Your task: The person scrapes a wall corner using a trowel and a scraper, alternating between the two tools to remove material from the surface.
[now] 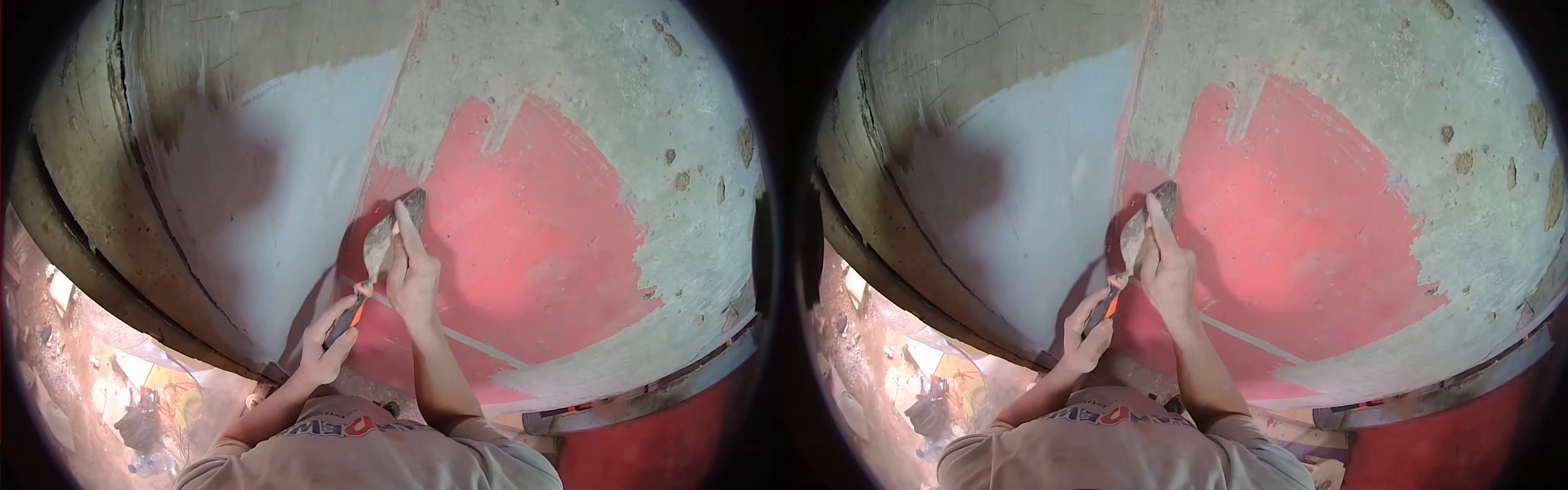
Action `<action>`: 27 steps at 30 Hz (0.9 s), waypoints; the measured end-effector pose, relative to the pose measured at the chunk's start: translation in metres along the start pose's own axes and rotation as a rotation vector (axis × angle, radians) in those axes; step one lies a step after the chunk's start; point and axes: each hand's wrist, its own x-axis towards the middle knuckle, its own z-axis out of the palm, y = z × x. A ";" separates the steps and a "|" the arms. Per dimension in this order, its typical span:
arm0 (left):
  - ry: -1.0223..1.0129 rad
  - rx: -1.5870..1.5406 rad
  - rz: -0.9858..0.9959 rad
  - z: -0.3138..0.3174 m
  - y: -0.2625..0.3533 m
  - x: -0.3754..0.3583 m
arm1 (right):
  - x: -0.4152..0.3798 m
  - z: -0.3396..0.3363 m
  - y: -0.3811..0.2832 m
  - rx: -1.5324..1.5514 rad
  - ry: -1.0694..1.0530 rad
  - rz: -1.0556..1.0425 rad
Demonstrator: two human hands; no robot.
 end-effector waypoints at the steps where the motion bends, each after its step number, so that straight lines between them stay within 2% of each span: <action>1: 0.002 -0.004 0.005 -0.001 -0.003 0.000 | 0.000 0.002 0.002 0.030 0.019 -0.026; 6: 0.008 0.080 0.017 0.004 0.013 0.005 | 0.008 -0.002 -0.004 0.069 -0.018 0.041; 10: -0.010 0.100 0.014 -0.001 0.007 0.003 | -0.003 0.002 -0.002 0.063 0.034 -0.021; 16: -0.017 0.084 -0.006 0.000 0.014 0.010 | 0.012 -0.003 -0.012 0.059 0.005 0.017; 18: -0.014 0.059 -0.016 0.001 0.003 0.004 | 0.007 0.005 0.003 0.037 0.067 -0.139; 20: 0.010 0.044 -0.027 0.001 -0.008 -0.007 | -0.008 0.002 0.002 0.068 -0.087 0.067; 23: 0.046 0.039 0.012 0.004 -0.004 -0.003 | 0.005 0.005 -0.004 0.050 -0.039 -0.018; 27: 0.054 -0.065 -0.130 0.007 0.005 0.000 | 0.012 0.001 -0.006 0.035 -0.038 0.002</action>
